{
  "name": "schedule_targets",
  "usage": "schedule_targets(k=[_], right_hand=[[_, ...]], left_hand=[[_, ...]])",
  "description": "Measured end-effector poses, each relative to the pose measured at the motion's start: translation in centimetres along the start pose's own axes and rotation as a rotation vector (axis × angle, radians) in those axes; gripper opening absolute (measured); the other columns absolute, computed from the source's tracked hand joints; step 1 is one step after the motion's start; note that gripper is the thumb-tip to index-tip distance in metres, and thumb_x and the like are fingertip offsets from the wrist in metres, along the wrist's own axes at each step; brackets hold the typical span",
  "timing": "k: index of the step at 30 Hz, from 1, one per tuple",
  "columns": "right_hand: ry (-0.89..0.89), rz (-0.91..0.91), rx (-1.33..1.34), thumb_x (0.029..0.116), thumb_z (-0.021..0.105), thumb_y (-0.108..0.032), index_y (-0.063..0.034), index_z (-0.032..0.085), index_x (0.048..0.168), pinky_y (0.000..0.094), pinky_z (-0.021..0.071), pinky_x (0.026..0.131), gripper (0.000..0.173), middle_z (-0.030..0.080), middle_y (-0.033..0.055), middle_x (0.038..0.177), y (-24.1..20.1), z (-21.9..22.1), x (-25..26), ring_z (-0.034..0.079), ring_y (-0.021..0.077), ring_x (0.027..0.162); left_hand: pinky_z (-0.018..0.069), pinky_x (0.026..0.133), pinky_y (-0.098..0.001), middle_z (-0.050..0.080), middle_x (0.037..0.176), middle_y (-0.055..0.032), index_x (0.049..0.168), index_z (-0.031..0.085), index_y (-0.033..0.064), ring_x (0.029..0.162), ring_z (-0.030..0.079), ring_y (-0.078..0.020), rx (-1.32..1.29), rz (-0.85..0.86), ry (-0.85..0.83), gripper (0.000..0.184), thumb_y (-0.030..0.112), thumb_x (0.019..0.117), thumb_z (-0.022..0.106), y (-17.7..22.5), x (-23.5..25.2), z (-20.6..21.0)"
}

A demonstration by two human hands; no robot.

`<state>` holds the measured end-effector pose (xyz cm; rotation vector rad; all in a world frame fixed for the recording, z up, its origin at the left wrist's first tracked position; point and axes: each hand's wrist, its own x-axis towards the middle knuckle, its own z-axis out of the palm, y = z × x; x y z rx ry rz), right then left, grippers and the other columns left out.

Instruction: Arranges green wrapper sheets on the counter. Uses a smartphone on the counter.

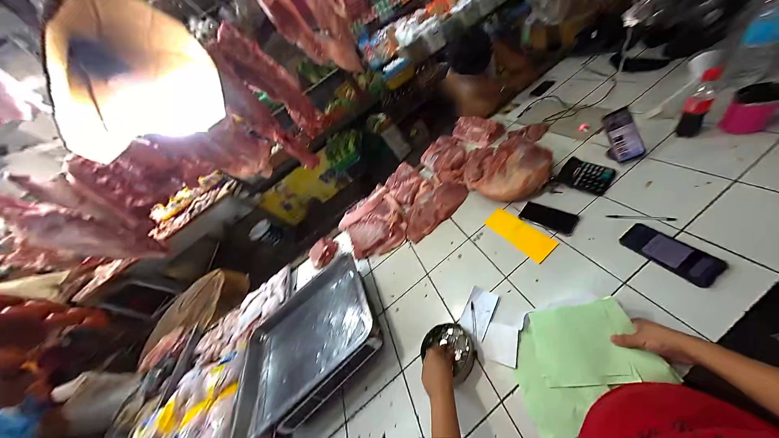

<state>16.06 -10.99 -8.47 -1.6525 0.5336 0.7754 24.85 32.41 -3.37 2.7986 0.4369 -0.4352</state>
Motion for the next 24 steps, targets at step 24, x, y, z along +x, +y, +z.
schedule_targets(k=[24], right_hand=[[-0.085, -0.023, 0.013, 0.1031, 0.064, -0.017, 0.0070, 0.056, 0.131, 0.0393, 0.0549, 0.093, 0.037, 0.068, 0.0215, 0.113, 0.1, -0.6, 0.3, 0.070, 0.0231, 0.099]], left_hand=[[0.0502, 0.102, -0.0535, 0.064, 0.133, -0.0190, 0.119, 0.073, 0.0054, 0.126, 0.060, -0.0365, 0.465, 0.147, -0.151, 0.028, 0.022, 0.1002, 0.061, 0.7, 0.5, -0.4]])
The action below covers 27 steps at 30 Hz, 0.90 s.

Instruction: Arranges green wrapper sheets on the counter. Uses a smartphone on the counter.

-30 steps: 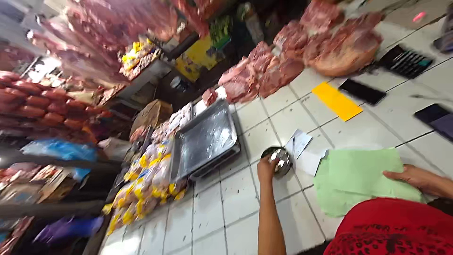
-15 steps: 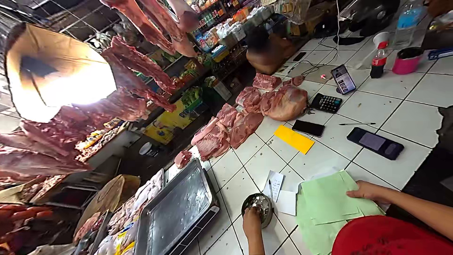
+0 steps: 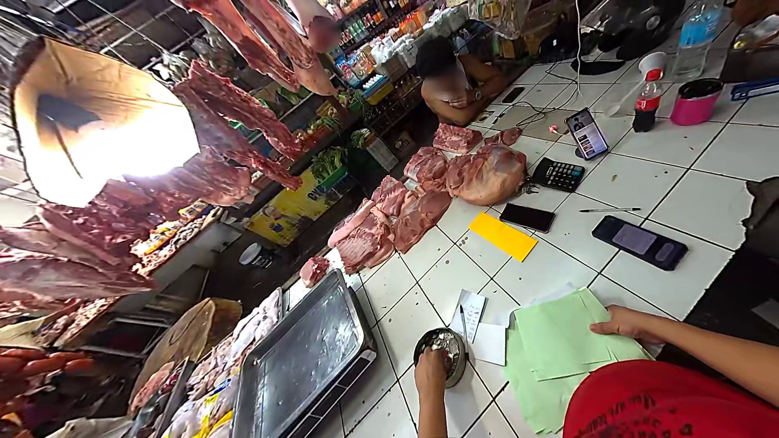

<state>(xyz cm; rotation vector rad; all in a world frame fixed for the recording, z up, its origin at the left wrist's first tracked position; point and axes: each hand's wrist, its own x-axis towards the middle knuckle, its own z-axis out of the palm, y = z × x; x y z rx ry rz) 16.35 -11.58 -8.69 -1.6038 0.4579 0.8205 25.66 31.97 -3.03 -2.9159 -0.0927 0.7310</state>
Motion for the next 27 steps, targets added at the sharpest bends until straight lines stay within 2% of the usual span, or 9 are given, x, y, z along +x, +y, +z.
schedule_targets(k=[3, 6, 9, 15, 19, 22, 25, 26, 27], right_hand=[[0.005, 0.002, 0.004, 0.1028, 0.064, -0.017, 0.0078, 0.055, 0.132, 0.0415, 0.0538, 0.095, 0.040, 0.067, 0.0234, 0.116, -0.2, 0.0, -0.2, 0.069, 0.0255, 0.102], [0.004, 0.003, -0.006, 0.1025, 0.065, -0.018, 0.0079, 0.056, 0.131, 0.0417, 0.0538, 0.096, 0.040, 0.068, 0.0232, 0.116, 0.2, 0.0, 0.1, 0.069, 0.0258, 0.103], [0.010, 0.008, -0.005, 0.1023, 0.065, -0.017, 0.0078, 0.057, 0.130, 0.0411, 0.0544, 0.094, 0.038, 0.068, 0.0222, 0.114, 0.3, -0.1, 0.5, 0.070, 0.0251, 0.101], [0.025, 0.034, 0.013, 0.1019, 0.066, -0.017, 0.0073, 0.057, 0.130, 0.0394, 0.0554, 0.092, 0.038, 0.069, 0.0213, 0.112, 0.2, 0.0, 0.4, 0.070, 0.0239, 0.099], [0.018, 0.034, 0.012, 0.1022, 0.065, -0.016, 0.0068, 0.056, 0.131, 0.0394, 0.0552, 0.092, 0.038, 0.069, 0.0213, 0.113, 0.1, 0.0, 0.4, 0.070, 0.0236, 0.099], [0.023, 0.047, 0.017, 0.1026, 0.064, -0.016, 0.0069, 0.055, 0.132, 0.0392, 0.0549, 0.093, 0.038, 0.068, 0.0215, 0.114, -0.2, 0.2, 0.0, 0.069, 0.0235, 0.100], [0.023, 0.042, 0.022, 0.1028, 0.064, -0.016, 0.0067, 0.055, 0.132, 0.0389, 0.0551, 0.092, 0.038, 0.068, 0.0215, 0.114, -0.1, 0.2, 0.1, 0.070, 0.0233, 0.099], [0.023, 0.041, 0.024, 0.1027, 0.064, -0.016, 0.0071, 0.055, 0.132, 0.0390, 0.0551, 0.092, 0.038, 0.068, 0.0216, 0.114, -0.1, 0.2, 0.0, 0.070, 0.0235, 0.099], [0.025, 0.040, 0.024, 0.1027, 0.064, -0.016, 0.0074, 0.055, 0.132, 0.0391, 0.0550, 0.092, 0.038, 0.068, 0.0217, 0.113, -0.2, 0.3, 0.0, 0.069, 0.0234, 0.099]], left_hand=[[0.0495, 0.103, -0.0544, 0.064, 0.132, -0.0213, 0.120, 0.072, 0.0029, 0.126, 0.060, -0.0383, -0.018, 0.027, 0.026, 0.030, 0.022, 0.0982, 0.064, -0.2, -0.1, -0.2], [0.0484, 0.106, -0.0525, 0.062, 0.135, -0.0218, 0.127, 0.067, 0.0006, 0.129, 0.058, -0.0374, -0.032, 0.019, 0.039, 0.037, 0.022, 0.0968, 0.066, -0.4, 0.4, 0.3], [0.0482, 0.106, -0.0515, 0.061, 0.134, -0.0236, 0.130, 0.065, 0.0001, 0.129, 0.058, -0.0386, -0.052, 0.034, 0.064, 0.037, 0.015, 0.0962, 0.066, -0.2, 0.6, 0.4], [0.0485, 0.105, -0.0521, 0.064, 0.132, -0.0199, 0.123, 0.071, 0.0056, 0.127, 0.059, -0.0365, -0.087, 0.048, 0.064, 0.029, 0.009, 0.0952, 0.062, 0.2, 0.6, 0.4], [0.0476, 0.106, -0.0525, 0.064, 0.132, -0.0201, 0.120, 0.072, 0.0046, 0.127, 0.059, -0.0358, -0.106, 0.037, 0.039, 0.028, 0.009, 0.0945, 0.062, 0.2, 0.7, 0.4], [0.0486, 0.104, -0.0535, 0.066, 0.127, -0.0202, 0.113, 0.073, 0.0041, 0.124, 0.061, -0.0358, -0.189, 0.017, 0.053, 0.024, 0.012, 0.0916, 0.066, 0.1, 0.9, 0.4], [0.0501, 0.099, -0.0562, 0.071, 0.110, -0.0225, 0.106, 0.074, -0.0004, 0.112, 0.066, -0.0375, -0.450, 0.001, 0.130, 0.022, 0.012, 0.0881, 0.072, -0.9, 1.2, 0.6], [0.0518, 0.092, -0.0552, 0.072, 0.100, -0.0226, 0.101, 0.073, -0.0037, 0.100, 0.068, -0.0361, -0.606, 0.001, 0.186, 0.019, 0.009, 0.0873, 0.073, -1.3, 1.2, 0.7], [0.0520, 0.077, -0.0490, 0.068, 0.085, -0.0195, 0.094, 0.070, -0.0068, 0.081, 0.065, -0.0301, -0.816, 0.005, 0.252, 0.013, 0.003, 0.0864, 0.072, -1.6, 1.2, 1.0]])
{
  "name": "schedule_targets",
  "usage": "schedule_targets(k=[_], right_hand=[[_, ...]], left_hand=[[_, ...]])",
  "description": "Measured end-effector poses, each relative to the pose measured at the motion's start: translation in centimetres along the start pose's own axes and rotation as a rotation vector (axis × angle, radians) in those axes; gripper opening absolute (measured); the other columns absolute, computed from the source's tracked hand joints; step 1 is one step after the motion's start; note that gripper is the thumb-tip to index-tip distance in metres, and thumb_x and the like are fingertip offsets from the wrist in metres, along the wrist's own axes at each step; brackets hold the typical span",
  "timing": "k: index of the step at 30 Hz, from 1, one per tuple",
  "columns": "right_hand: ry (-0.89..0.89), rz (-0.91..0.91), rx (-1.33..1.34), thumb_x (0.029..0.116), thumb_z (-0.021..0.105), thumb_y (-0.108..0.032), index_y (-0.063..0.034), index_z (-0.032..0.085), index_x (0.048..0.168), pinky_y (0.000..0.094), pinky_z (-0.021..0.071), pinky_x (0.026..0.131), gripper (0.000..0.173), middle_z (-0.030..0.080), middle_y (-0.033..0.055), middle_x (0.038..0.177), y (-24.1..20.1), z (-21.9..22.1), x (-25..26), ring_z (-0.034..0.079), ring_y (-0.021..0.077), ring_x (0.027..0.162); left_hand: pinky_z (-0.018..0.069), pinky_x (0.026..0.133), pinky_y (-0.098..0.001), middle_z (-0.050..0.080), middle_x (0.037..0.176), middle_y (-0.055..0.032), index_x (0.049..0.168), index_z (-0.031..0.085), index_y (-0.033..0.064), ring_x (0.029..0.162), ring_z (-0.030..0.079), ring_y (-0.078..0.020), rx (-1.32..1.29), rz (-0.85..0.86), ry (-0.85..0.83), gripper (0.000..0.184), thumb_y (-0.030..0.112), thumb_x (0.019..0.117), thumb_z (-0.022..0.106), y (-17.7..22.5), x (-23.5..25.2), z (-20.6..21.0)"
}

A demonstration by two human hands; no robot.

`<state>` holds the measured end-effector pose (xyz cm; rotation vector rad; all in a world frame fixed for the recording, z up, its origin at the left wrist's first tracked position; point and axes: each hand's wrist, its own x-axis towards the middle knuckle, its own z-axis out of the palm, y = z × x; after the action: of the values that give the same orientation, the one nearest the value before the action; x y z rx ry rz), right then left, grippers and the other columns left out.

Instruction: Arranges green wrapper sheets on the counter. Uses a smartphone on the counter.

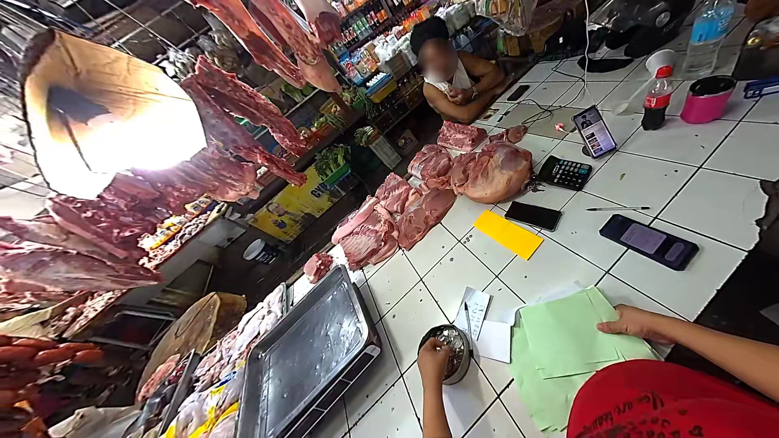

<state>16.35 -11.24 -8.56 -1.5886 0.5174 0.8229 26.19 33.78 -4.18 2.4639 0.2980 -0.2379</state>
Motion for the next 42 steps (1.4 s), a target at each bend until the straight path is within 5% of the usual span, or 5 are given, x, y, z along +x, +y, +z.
schedule_targets(k=[3, 8, 18, 28, 42], right_hand=[[0.009, 0.008, -0.006, 0.1031, 0.063, -0.015, 0.0076, 0.055, 0.131, 0.0384, 0.0548, 0.091, 0.037, 0.068, 0.0218, 0.112, -0.5, 0.3, -0.6, 0.069, 0.0228, 0.098], [0.041, -0.031, -0.045, 0.1031, 0.064, -0.017, 0.0080, 0.057, 0.131, 0.0442, 0.0551, 0.092, 0.038, 0.068, 0.0238, 0.113, 0.5, 0.3, 0.2, 0.069, 0.0272, 0.099], [0.112, -0.018, -0.071, 0.1033, 0.063, -0.018, 0.0064, 0.052, 0.135, 0.0412, 0.0550, 0.089, 0.041, 0.065, 0.0223, 0.115, 0.6, 0.6, -1.3, 0.067, 0.0222, 0.096], [0.140, -0.032, -0.039, 0.1028, 0.063, -0.015, 0.0061, 0.050, 0.136, 0.0363, 0.0553, 0.086, 0.041, 0.064, 0.0207, 0.114, 1.2, -1.9, -2.7, 0.066, 0.0180, 0.093], [0.339, -0.286, 0.298, 0.1036, 0.059, -0.015, -0.0028, 0.044, 0.143, 0.0288, 0.0573, 0.084, 0.044, 0.061, 0.0082, 0.116, -1.6, -18.3, -3.4, 0.066, 0.0077, 0.095]], left_hand=[[0.0369, 0.044, -0.0178, 0.047, 0.063, 0.0023, 0.077, 0.043, 0.0086, 0.047, 0.041, -0.0035, -0.826, -0.090, 0.067, 0.022, -0.012, 0.0837, 0.045, 0.7, -0.9, 0.0], [0.0495, 0.051, -0.0196, 0.060, 0.063, 0.0043, 0.076, 0.047, 0.0169, 0.052, 0.057, -0.0061, -1.413, -0.332, 0.059, 0.037, 0.011, 0.1074, 0.029, 3.9, -3.3, -0.2], [0.0542, 0.051, -0.0220, 0.066, 0.067, -0.0028, 0.090, 0.065, 0.0064, 0.055, 0.065, -0.0126, -2.079, -0.126, -0.352, 0.029, 0.010, 0.1001, 0.038, 6.0, -9.2, 4.2], [0.0535, 0.102, -0.0418, 0.066, 0.126, -0.0270, 0.131, 0.055, -0.0086, 0.119, 0.066, -0.0391, -2.058, -0.191, -0.517, 0.047, 0.014, 0.1015, 0.026, 7.1, -13.6, 7.5], [0.0595, 0.092, -0.0303, 0.074, 0.116, -0.0174, 0.135, 0.052, -0.0032, 0.106, 0.074, -0.0233, -1.727, -0.167, -0.386, 0.034, -0.002, 0.1039, 0.037, 18.5, -16.3, 12.6]])
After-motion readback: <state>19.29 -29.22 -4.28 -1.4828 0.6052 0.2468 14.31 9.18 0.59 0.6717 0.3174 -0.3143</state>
